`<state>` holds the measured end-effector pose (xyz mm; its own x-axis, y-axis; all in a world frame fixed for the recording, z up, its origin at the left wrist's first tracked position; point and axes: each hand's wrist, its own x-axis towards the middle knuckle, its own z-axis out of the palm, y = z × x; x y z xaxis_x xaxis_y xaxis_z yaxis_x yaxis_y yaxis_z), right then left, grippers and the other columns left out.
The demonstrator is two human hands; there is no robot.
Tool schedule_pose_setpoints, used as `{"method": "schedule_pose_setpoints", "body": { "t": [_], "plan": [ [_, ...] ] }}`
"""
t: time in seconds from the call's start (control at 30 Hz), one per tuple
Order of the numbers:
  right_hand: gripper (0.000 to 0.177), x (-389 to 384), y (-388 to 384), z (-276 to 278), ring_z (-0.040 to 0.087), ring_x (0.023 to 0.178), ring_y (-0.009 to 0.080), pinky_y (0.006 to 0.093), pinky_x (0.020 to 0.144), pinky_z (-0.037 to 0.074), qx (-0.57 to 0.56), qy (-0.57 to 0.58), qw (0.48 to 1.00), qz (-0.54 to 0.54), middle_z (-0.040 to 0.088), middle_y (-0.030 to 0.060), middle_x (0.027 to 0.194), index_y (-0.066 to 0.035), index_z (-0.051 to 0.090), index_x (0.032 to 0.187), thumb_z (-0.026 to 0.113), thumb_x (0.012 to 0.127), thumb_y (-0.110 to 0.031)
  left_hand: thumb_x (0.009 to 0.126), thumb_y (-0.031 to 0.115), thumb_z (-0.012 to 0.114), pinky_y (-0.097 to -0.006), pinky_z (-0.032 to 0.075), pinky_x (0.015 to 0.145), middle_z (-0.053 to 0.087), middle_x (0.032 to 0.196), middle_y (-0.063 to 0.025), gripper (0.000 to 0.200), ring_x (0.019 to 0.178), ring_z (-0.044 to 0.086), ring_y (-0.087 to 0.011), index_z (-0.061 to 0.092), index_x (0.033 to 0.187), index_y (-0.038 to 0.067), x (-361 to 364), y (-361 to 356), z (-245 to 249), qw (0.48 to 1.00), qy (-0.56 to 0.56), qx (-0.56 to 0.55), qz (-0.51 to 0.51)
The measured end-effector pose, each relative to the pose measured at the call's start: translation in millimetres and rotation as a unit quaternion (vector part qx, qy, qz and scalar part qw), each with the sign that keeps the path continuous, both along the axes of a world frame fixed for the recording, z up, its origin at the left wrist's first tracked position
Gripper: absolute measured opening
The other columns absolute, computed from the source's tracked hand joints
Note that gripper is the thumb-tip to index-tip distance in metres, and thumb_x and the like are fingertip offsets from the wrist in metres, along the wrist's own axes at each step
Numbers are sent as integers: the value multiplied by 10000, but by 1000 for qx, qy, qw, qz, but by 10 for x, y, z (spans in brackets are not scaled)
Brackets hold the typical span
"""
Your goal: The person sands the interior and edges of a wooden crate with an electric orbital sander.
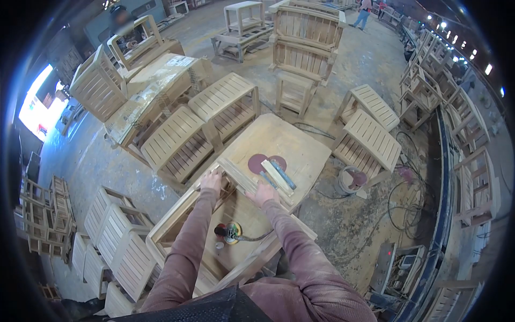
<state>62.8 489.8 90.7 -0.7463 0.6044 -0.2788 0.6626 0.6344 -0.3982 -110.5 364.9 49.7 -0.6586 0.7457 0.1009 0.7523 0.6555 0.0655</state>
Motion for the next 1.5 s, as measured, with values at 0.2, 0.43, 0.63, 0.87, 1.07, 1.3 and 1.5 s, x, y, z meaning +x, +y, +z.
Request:
{"method": "schedule_pose_setpoints", "body": {
  "t": [0.2,0.43,0.63,0.87,1.07,1.3,1.5],
  "plan": [
    [699,8,29,16,615,947,328,418,824,490,-6,-34,999,16,626,232,981,-22,514,1161,542,754,-590,794,166,538,-357,465,819,592,978,-57,181,1002,556,-228,662,892,77,-26,38,-80,998,37,-42,-35],
    [668,-16,11,-13,628,880,354,432,804,492,-1,-1,1000,5,639,233,911,-12,532,1117,581,740,-561,795,147,528,-358,471,786,588,994,-53,193,976,561,-226,639,929,65,-7,36,-66,998,54,6,-16],
    [703,-42,36,-101,631,896,335,415,792,504,7,-10,1000,12,638,220,945,-21,523,1156,552,742,-589,795,146,515,-353,458,793,574,1030,-35,166,979,552,-209,640,885,83,-15,-20,-23,997,31,-46,-45],
    [697,-43,9,-78,622,895,361,436,796,494,-6,-10,1000,5,633,236,932,-24,502,1184,579,740,-556,786,124,531,-362,481,790,582,985,-34,162,989,554,-222,620,919,97,-24,-186,56,999,-17,-40,-33],
    [692,-73,14,-148,621,877,373,439,791,493,-4,-11,1000,-1,632,242,908,-34,508,1167,581,736,-570,778,121,532,-375,471,826,579,978,-33,177,1004,547,-222,615,932,90,-31,-28,145,998,-20,-59,-25],
    [693,-77,2,-95,625,865,368,446,770,499,-8,-16,1000,-2,632,241,898,-35,513,1152,586,728,-579,801,151,509,-369,444,825,559,1072,-49,197,1014,536,-230,632,937,80,-9,-368,-56,1000,-6,-27,-11],
    [647,-55,-3,59,632,871,342,433,771,505,4,-7,1000,-21,640,218,914,-43,544,1098,576,729,-572,798,155,502,-364,433,833,551,1026,-65,252,991,531,-229,590,1016,64,-64,147,-166,998,47,-17,-39]
  ]
}}
